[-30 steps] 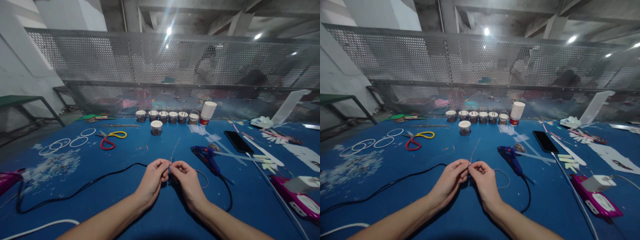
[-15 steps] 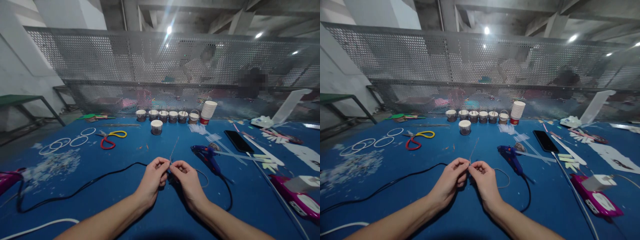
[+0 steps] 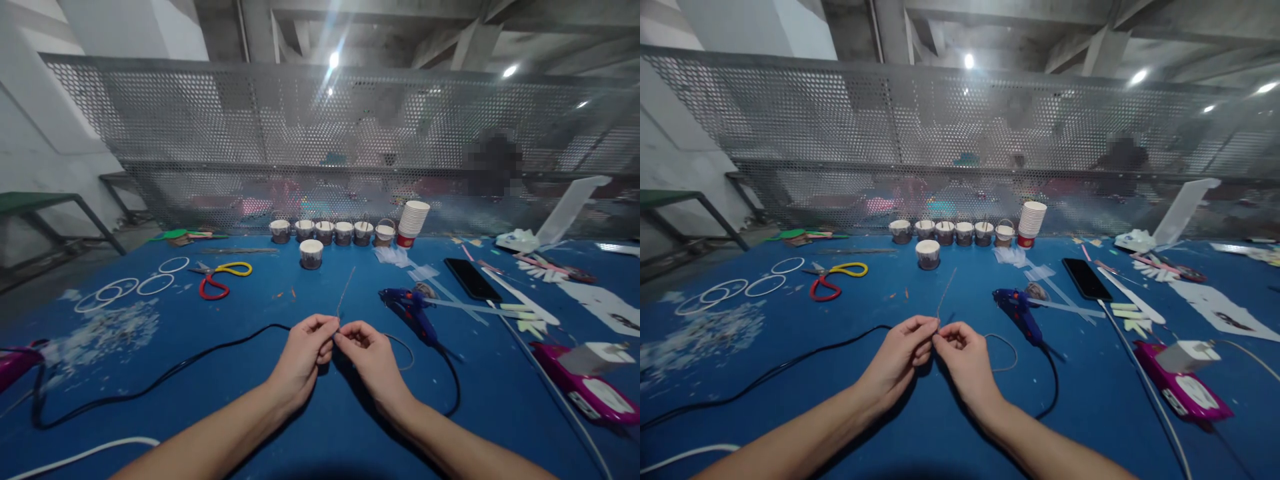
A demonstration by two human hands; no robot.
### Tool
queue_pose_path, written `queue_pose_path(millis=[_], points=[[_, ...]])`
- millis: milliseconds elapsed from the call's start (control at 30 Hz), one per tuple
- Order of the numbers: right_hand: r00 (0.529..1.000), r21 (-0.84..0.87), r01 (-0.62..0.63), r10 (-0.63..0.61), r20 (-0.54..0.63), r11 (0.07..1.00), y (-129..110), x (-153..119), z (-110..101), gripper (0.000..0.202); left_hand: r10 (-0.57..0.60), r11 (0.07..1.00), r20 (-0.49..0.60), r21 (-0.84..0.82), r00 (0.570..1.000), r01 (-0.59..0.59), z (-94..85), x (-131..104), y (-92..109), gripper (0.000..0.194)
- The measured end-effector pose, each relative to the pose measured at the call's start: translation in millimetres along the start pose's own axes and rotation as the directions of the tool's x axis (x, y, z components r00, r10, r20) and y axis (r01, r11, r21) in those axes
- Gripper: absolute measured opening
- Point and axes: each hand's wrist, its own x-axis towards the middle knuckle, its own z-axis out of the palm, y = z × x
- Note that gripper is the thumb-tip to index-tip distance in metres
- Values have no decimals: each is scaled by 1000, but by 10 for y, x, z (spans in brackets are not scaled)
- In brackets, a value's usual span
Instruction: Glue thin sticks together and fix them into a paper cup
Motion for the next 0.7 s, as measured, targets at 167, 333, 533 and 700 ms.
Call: queue_pose_path(millis=[167,333,533,700], points=[[999,-83,20,-18,31,996,-76,-40,-26,15,9,999,-8,39,1000,-9,10,-26,68,23],[994,-212,52,-31,103,976,-116,-129,-82,11,20,999,16,44,1000,-20,38,-64,103,23],[950,-476,276,-163,265,835,-130,-334,-388,9,45,999,31,8,999,-45,34,-51,173,23],[909,-588,409,-257,328,698,-232,-476,-788,17,48,999,20,2,999,-48,15,-11,208,22]])
